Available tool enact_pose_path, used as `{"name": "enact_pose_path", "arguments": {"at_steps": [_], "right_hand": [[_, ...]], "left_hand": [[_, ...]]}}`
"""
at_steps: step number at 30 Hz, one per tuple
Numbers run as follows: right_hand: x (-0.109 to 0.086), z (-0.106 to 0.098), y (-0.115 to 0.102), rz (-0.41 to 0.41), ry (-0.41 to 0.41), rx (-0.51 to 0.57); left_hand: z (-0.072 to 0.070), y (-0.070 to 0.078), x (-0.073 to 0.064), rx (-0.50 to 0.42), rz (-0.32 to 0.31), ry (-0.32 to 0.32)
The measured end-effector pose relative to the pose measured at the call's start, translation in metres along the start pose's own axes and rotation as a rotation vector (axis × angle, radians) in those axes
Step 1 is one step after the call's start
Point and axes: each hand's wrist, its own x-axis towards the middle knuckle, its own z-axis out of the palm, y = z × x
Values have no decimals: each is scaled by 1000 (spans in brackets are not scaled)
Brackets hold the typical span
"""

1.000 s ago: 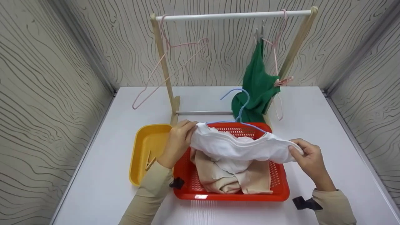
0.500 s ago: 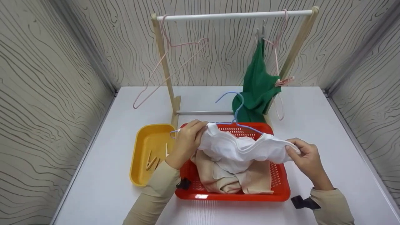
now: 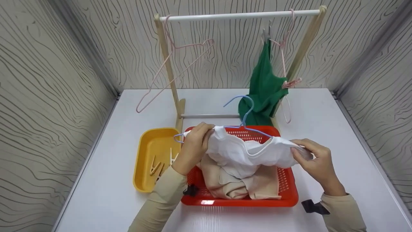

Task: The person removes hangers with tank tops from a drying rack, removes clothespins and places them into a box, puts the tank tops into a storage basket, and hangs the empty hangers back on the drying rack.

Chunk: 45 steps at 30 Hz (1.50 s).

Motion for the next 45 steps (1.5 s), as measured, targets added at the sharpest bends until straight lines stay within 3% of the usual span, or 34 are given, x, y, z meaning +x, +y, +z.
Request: {"name": "enact_pose_path", "arguments": {"at_steps": [13,24,35,45], "right_hand": [[5,2,-8,-36,6,8],[2,-4,-1,1,63,-12],[0,-10,7,23,101,-71],[-5,-14,15,38,128,-39]], "left_hand": [[2,1,-1,-9,-31,-35],[-1,-5,-1,1,12,79],[-5,-10,-3,-26,-46,73],[-7,-13,-4,-20,-61,74]]}}
